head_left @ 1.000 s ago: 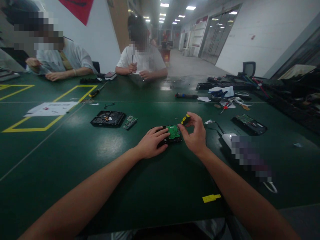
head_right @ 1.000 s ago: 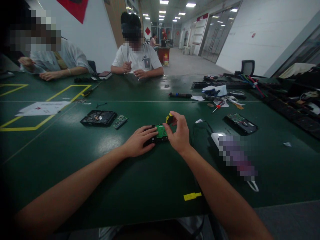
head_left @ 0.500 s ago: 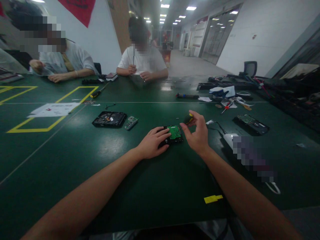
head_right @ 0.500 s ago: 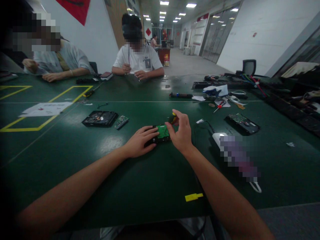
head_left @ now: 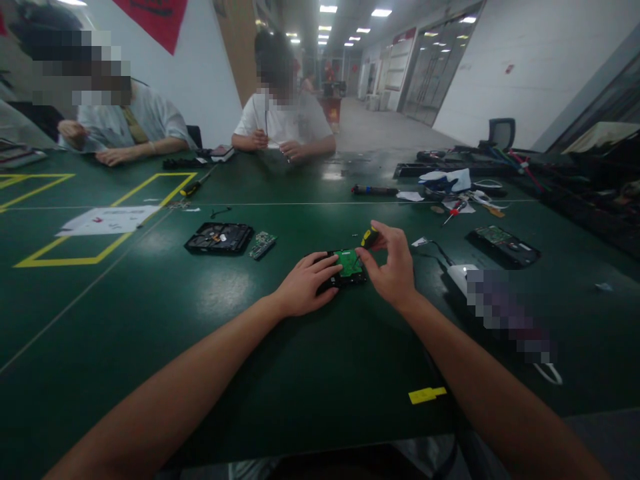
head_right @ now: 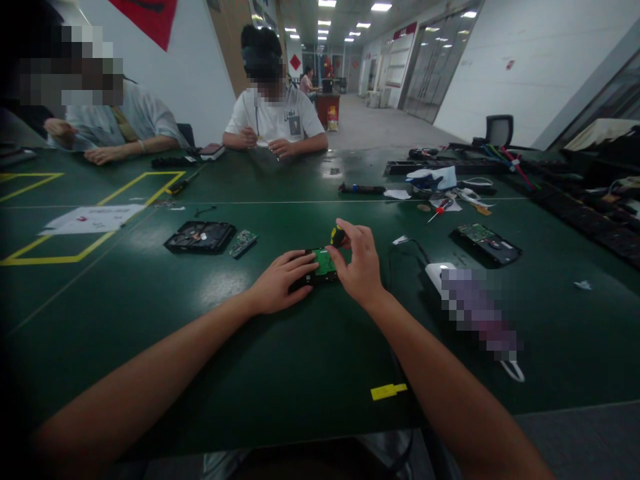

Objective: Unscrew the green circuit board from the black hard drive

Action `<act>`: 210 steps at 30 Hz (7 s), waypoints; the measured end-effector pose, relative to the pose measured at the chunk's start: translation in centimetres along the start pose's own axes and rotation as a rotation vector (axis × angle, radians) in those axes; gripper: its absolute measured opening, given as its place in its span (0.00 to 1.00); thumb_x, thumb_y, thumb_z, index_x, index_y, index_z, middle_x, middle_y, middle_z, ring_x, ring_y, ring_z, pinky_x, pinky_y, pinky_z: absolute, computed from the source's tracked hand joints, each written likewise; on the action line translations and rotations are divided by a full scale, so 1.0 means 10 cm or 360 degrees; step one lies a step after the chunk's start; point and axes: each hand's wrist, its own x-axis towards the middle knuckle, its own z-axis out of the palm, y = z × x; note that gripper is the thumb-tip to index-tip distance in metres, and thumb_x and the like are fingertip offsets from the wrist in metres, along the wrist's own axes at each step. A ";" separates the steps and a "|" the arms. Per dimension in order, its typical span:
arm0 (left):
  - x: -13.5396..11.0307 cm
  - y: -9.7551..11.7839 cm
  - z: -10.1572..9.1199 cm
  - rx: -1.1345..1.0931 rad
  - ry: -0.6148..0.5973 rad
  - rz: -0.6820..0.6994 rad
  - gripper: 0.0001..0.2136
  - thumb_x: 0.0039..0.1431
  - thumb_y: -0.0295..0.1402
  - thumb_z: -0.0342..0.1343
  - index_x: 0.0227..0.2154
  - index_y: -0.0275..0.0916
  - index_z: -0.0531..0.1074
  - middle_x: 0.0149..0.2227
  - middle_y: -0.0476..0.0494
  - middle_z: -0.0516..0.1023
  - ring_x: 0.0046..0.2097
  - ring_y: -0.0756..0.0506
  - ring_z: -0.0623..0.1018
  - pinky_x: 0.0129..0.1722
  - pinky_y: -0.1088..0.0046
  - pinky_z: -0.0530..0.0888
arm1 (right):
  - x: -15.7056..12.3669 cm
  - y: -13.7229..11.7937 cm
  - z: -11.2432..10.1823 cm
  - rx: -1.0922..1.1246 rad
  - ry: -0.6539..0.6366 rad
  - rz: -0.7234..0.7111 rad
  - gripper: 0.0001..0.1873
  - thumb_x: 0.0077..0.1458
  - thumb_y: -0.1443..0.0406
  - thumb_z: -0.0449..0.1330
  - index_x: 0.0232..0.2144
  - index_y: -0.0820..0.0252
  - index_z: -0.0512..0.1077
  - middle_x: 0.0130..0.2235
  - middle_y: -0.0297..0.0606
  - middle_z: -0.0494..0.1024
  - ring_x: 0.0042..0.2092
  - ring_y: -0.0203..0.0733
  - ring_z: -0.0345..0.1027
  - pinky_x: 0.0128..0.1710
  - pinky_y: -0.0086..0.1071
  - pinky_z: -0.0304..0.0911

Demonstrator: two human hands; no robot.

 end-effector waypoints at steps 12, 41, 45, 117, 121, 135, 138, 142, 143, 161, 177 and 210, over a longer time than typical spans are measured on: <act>0.01 0.03 -0.03 0.0002 -0.0012 0.0007 0.27 0.67 0.40 0.60 0.68 0.45 0.67 0.71 0.38 0.67 0.72 0.30 0.63 0.68 0.39 0.65 | -0.05 0.04 0.04 0.0079 -0.0062 0.0066 0.34 0.68 0.66 0.57 0.72 0.46 0.55 0.62 0.48 0.70 0.51 0.52 0.75 0.50 0.54 0.78; 0.00 0.00 -0.01 0.0029 -0.0010 0.0020 0.27 0.68 0.40 0.60 0.68 0.46 0.67 0.71 0.39 0.67 0.72 0.31 0.62 0.69 0.40 0.65 | -0.02 0.04 0.01 0.0046 -0.0051 0.0052 0.31 0.66 0.63 0.63 0.68 0.41 0.62 0.54 0.42 0.73 0.46 0.50 0.74 0.45 0.50 0.79; 0.00 0.00 -0.01 0.0015 -0.0016 0.0020 0.26 0.68 0.40 0.59 0.67 0.45 0.68 0.71 0.39 0.67 0.72 0.30 0.62 0.69 0.40 0.65 | -0.03 0.05 0.03 0.0058 -0.0060 0.0083 0.31 0.69 0.65 0.58 0.70 0.43 0.59 0.60 0.44 0.73 0.50 0.52 0.75 0.51 0.55 0.77; 0.00 0.00 -0.01 0.0036 0.0008 0.0032 0.26 0.68 0.40 0.59 0.67 0.44 0.68 0.71 0.39 0.67 0.72 0.31 0.63 0.69 0.41 0.66 | -0.04 0.06 0.05 0.0168 -0.0106 0.0151 0.37 0.65 0.66 0.63 0.71 0.42 0.58 0.58 0.43 0.74 0.46 0.49 0.77 0.52 0.53 0.78; 0.01 0.00 -0.02 0.0051 -0.0012 0.0022 0.26 0.68 0.41 0.59 0.67 0.43 0.68 0.71 0.39 0.67 0.72 0.31 0.63 0.69 0.41 0.65 | -0.03 0.08 0.06 0.0265 -0.0119 0.0199 0.37 0.66 0.67 0.62 0.72 0.42 0.57 0.56 0.43 0.76 0.47 0.49 0.78 0.53 0.53 0.78; 0.01 0.01 -0.01 0.0008 0.0001 0.0009 0.27 0.68 0.40 0.60 0.67 0.46 0.68 0.70 0.39 0.67 0.72 0.30 0.63 0.68 0.40 0.66 | -0.03 0.05 0.10 0.0269 -0.0205 0.0147 0.35 0.67 0.67 0.60 0.71 0.40 0.57 0.61 0.42 0.74 0.50 0.51 0.78 0.55 0.55 0.78; 0.01 0.00 -0.01 0.0008 -0.0010 0.0010 0.27 0.68 0.40 0.60 0.68 0.46 0.67 0.70 0.39 0.67 0.72 0.30 0.63 0.68 0.40 0.66 | -0.04 0.08 0.10 0.0224 -0.0159 0.0117 0.35 0.66 0.65 0.62 0.71 0.41 0.58 0.62 0.43 0.73 0.48 0.50 0.78 0.52 0.54 0.78; 0.01 0.00 -0.01 0.0008 -0.0011 0.0014 0.27 0.68 0.40 0.59 0.68 0.45 0.67 0.70 0.39 0.67 0.72 0.30 0.63 0.69 0.40 0.65 | -0.04 0.09 0.11 0.0161 -0.0049 0.0097 0.36 0.63 0.61 0.67 0.68 0.43 0.60 0.60 0.43 0.73 0.47 0.50 0.76 0.48 0.52 0.79; 0.01 0.00 -0.01 0.0006 -0.0010 0.0013 0.27 0.68 0.40 0.59 0.68 0.45 0.67 0.70 0.39 0.67 0.72 0.30 0.62 0.69 0.40 0.65 | -0.04 0.09 0.11 0.0133 -0.0032 0.0096 0.35 0.63 0.61 0.67 0.68 0.43 0.61 0.59 0.43 0.73 0.47 0.50 0.75 0.48 0.52 0.78; 0.01 0.01 -0.02 0.0014 -0.0008 0.0022 0.27 0.68 0.41 0.59 0.68 0.44 0.67 0.71 0.39 0.67 0.72 0.30 0.62 0.69 0.40 0.65 | -0.02 0.06 0.09 0.0068 -0.0060 0.0096 0.36 0.66 0.64 0.62 0.71 0.39 0.58 0.56 0.43 0.74 0.48 0.52 0.75 0.49 0.54 0.78; 0.01 0.02 -0.03 -0.0013 0.0015 0.0010 0.27 0.68 0.40 0.59 0.68 0.45 0.67 0.70 0.39 0.68 0.72 0.30 0.63 0.69 0.40 0.65 | 0.00 0.02 0.08 0.0035 -0.0052 0.0059 0.35 0.65 0.65 0.62 0.70 0.41 0.58 0.53 0.42 0.72 0.46 0.50 0.72 0.45 0.50 0.77; 0.00 0.02 -0.02 0.0016 0.0004 0.0004 0.28 0.67 0.40 0.59 0.69 0.43 0.66 0.70 0.39 0.68 0.72 0.30 0.63 0.69 0.41 0.65 | -0.08 0.02 0.07 0.0361 -0.0150 0.0299 0.39 0.67 0.66 0.60 0.73 0.44 0.49 0.64 0.46 0.71 0.53 0.51 0.78 0.59 0.54 0.75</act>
